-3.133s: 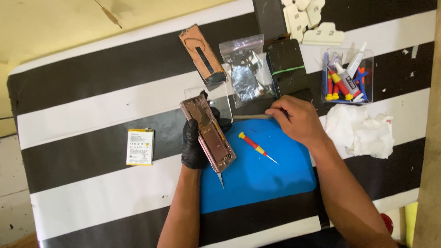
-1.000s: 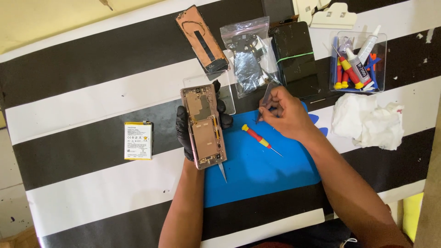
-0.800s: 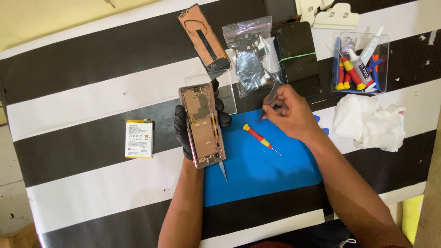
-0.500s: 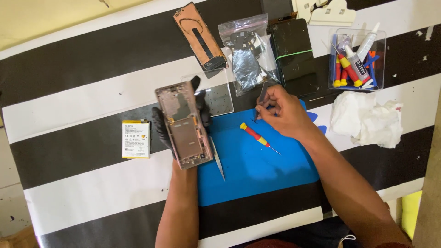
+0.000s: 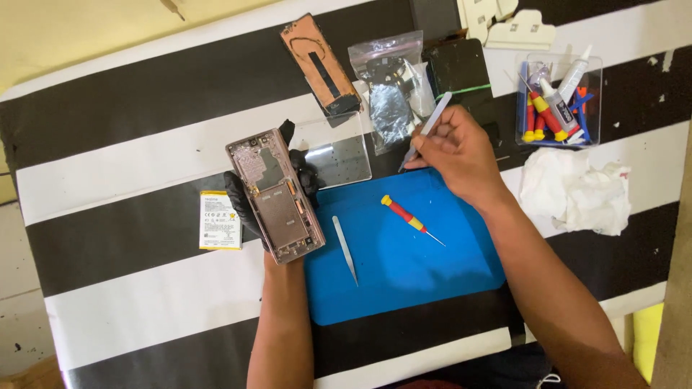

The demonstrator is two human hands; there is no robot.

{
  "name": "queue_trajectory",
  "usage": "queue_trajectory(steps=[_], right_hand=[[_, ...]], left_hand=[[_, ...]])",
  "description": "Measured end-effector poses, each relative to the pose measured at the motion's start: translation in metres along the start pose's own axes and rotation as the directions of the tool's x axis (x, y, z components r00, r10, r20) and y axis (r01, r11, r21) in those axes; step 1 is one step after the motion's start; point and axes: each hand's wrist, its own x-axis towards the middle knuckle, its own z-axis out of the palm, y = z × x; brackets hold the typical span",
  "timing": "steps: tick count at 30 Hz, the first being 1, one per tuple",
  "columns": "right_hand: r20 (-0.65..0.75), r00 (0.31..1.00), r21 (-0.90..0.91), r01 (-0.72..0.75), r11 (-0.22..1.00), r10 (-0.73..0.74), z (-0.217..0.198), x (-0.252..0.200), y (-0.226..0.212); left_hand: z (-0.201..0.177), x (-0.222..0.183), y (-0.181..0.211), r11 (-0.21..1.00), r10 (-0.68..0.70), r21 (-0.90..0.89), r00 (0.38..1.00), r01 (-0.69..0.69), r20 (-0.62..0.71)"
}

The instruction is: Inspecting and preparing a mobile phone frame and internal components for repair using tweezers.

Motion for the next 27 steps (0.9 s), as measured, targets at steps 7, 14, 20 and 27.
queue_trajectory(steps=[7,14,20,27], right_hand=[[0.097,0.994,-0.335,0.071,0.94,-0.041,0.07,0.064,-0.026],[0.256,0.943,-0.492,0.316,0.811,-0.213,0.092,0.083,0.001],[0.272,0.953,-0.497,0.256,0.829,-0.132,0.085,0.08,-0.019],[0.405,0.849,-0.272,0.466,0.842,-0.339,0.087,0.082,0.001]], left_hand=[[0.006,-0.001,-0.013,0.997,0.074,-0.019,0.989,-0.072,0.131],[0.005,-0.002,-0.008,0.992,0.128,-0.017,0.964,-0.128,0.235],[0.043,0.007,-0.014,0.984,0.161,0.06,0.978,-0.17,0.132],[0.016,0.003,0.0,0.98,0.161,0.113,0.986,-0.165,0.04]])
